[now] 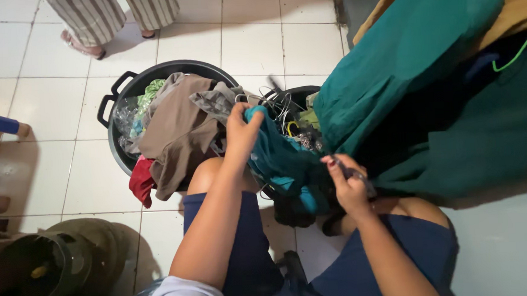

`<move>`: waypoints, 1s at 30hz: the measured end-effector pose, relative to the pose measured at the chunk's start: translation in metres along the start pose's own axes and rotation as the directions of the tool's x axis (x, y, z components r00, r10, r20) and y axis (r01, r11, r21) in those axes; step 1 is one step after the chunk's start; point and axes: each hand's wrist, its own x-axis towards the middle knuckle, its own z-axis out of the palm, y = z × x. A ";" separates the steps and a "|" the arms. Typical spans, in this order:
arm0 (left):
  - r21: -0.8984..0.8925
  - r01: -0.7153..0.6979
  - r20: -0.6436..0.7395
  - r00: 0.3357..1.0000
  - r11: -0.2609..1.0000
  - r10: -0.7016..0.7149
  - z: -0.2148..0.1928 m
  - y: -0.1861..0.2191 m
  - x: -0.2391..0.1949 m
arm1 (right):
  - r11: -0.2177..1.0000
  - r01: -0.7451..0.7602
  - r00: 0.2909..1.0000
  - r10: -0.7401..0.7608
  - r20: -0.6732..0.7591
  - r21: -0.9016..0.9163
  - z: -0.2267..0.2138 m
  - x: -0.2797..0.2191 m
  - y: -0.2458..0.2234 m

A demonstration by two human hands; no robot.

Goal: The person sits on the floor and places several garments onto plastic hangers, then hangs them on a nearby rack. Items handled include a mustard-colored top, a dark green shirt, and a teal top.

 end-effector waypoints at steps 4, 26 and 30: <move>-0.102 -0.016 -0.122 0.993 0.995 0.003 -0.004 -0.017 0.012 | 0.995 0.091 0.982 -0.098 0.161 0.052 -0.001 -0.020 -0.001; 0.101 -0.658 0.514 0.677 0.747 0.527 0.091 0.064 -0.081 | 0.977 -0.169 0.984 0.176 -0.040 0.132 0.005 -0.039 0.031; -0.030 -0.630 0.581 0.621 0.776 0.527 0.099 0.073 -0.090 | 0.996 -0.013 0.992 0.024 -0.126 0.092 -0.004 -0.039 0.046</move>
